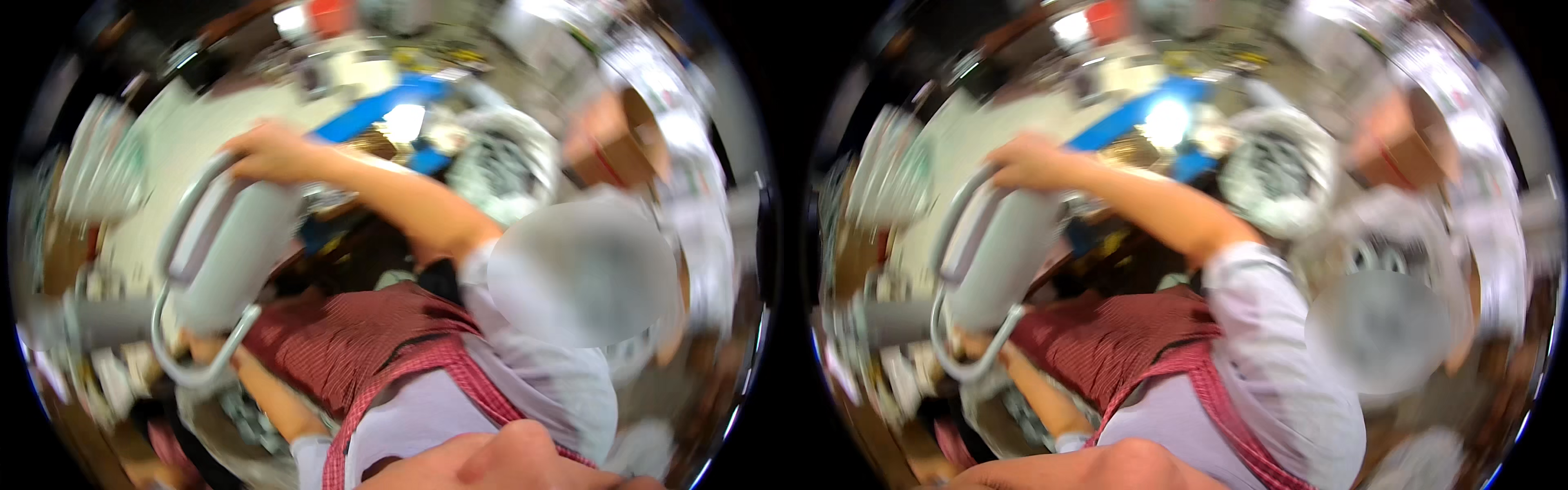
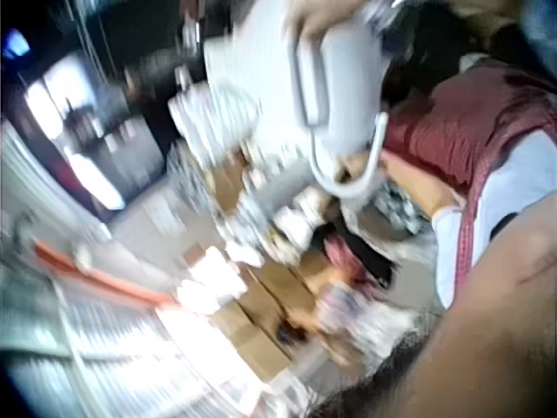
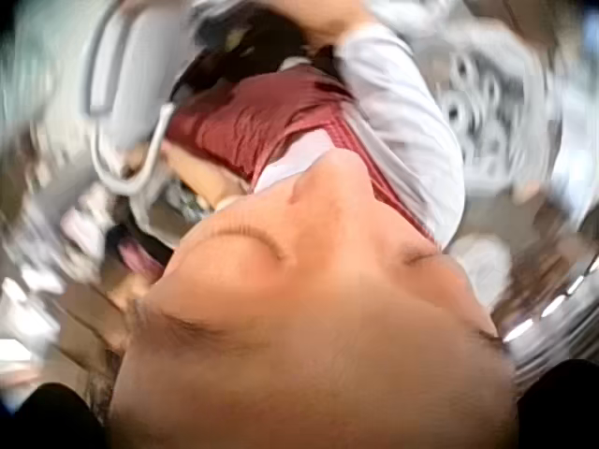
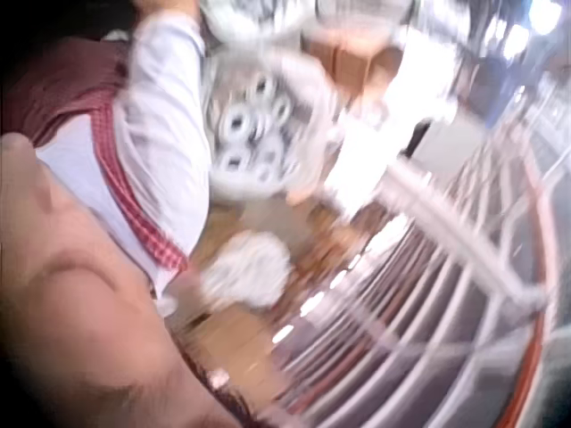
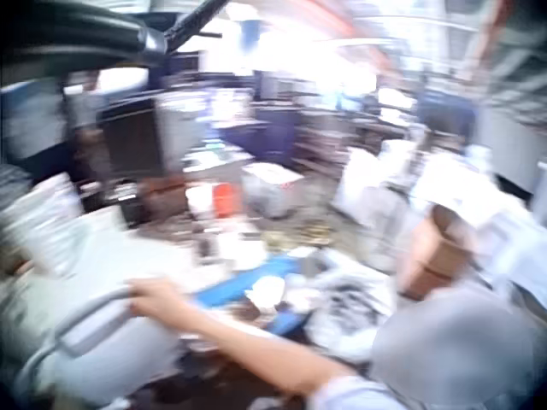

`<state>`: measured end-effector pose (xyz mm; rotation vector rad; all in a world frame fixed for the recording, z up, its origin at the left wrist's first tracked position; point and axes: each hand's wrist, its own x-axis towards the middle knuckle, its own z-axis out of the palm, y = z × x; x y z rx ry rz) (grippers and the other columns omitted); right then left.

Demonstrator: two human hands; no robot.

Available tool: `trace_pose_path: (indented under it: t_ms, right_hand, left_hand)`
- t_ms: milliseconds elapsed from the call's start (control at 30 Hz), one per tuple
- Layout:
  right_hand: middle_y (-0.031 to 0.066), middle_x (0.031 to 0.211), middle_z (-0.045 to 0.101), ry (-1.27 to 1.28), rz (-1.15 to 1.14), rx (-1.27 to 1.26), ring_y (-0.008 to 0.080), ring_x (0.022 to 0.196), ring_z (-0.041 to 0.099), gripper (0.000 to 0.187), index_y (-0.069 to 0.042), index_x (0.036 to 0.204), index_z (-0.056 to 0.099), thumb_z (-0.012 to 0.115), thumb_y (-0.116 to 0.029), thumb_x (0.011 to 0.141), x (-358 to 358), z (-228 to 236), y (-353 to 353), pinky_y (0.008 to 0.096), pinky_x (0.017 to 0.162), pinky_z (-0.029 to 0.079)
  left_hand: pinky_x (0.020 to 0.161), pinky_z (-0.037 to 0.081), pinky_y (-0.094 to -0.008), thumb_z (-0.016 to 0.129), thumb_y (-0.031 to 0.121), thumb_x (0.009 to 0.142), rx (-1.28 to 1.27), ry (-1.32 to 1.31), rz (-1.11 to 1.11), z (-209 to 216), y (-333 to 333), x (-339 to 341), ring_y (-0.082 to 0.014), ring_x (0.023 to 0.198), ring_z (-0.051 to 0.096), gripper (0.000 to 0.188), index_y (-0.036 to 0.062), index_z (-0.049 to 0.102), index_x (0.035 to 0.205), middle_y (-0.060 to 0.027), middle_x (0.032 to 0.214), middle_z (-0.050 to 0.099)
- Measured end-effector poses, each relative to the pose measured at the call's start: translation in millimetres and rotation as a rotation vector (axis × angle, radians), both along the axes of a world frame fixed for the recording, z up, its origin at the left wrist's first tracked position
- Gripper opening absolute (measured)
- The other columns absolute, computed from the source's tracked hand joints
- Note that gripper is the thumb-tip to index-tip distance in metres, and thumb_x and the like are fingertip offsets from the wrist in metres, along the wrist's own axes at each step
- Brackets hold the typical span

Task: The person assembles grey plastic kettles by inserting small metal components into the base using a blue manual press tool. They repeatedly pick up kettle bodies, position them on the press, and operate the lever to secure the parts before placing the finished units on the table.

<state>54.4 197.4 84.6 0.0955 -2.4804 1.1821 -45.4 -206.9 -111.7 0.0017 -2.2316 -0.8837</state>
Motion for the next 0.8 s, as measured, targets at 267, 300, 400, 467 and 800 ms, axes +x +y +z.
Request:
trace_pose_path:
  t_ms: [267,300,400,467,800]
  right_hand:
    - [0.013,0.115,0.063,0.499,-0.428,-0.036,0.0301,0.105,0.059,0.044,-0.009,0.119,0.06,0.072,-0.025,0.08,198.5,-41.1,44.0,0.0391,0.1,0.04]
    - [0.0125,0.114,0.063,0.346,-0.567,-0.136,0.0278,0.104,0.06,0.04,-0.006,0.116,0.062,0.072,-0.021,0.08,253.9,-48.8,47.2,0.0356,0.092,0.045]
    - [0.0125,0.103,0.066,0.322,-1.13,-0.361,0.0253,0.091,0.064,0.029,-0.004,0.109,0.065,0.066,-0.013,0.081,432.6,-130.7,74.3,0.0342,0.082,0.049]
    - [0.0145,0.098,0.063,-0.023,-1.516,0.058,0.0304,0.09,0.061,0.031,-0.002,0.109,0.06,0.061,-0.002,0.078,563.6,-175.4,76.8,0.0374,0.081,0.049]
    - [0.0142,0.098,0.066,-1.167,-1.167,0.482,0.0334,0.099,0.054,0.069,-0.007,0.127,0.053,0.075,-0.033,0.066,668.0,-189.8,86.7,0.0421,0.085,0.044]
  left_hand:
    - [0.078,0.051,-0.0332,0.053,0.021,0.094,0.445,-0.34,-0.512,45.0,81.5,56.8,-0.0188,0.085,0.062,0.024,0.0009,0.062,0.103,-0.011,0.097,0.066]
    - [0.078,0.051,-0.0332,0.052,0.021,0.094,0.434,-0.347,-0.504,44.5,72.9,59.1,-0.0188,0.085,0.062,0.024,0.001,0.062,0.103,-0.0108,0.097,0.066]
    - [0.079,0.05,-0.0334,0.051,0.021,0.095,0.395,-0.379,-0.503,46.9,65.1,70.9,-0.0188,0.086,0.061,0.024,0.0011,0.061,0.104,-0.0105,0.097,0.066]
    - [0.08,0.05,-0.0335,0.051,0.021,0.095,0.372,-0.394,-0.5,48.4,61.4,77.6,-0.0187,0.087,0.061,0.024,0.0012,0.061,0.104,-0.0102,0.097,0.065]
    - [0.083,0.048,-0.0339,0.048,0.021,0.096,0.302,-0.473,-0.539,42.0,21.6,93.4,-0.0185,0.091,0.06,0.023,0.0018,0.057,0.105,-0.0089,0.098,0.064]
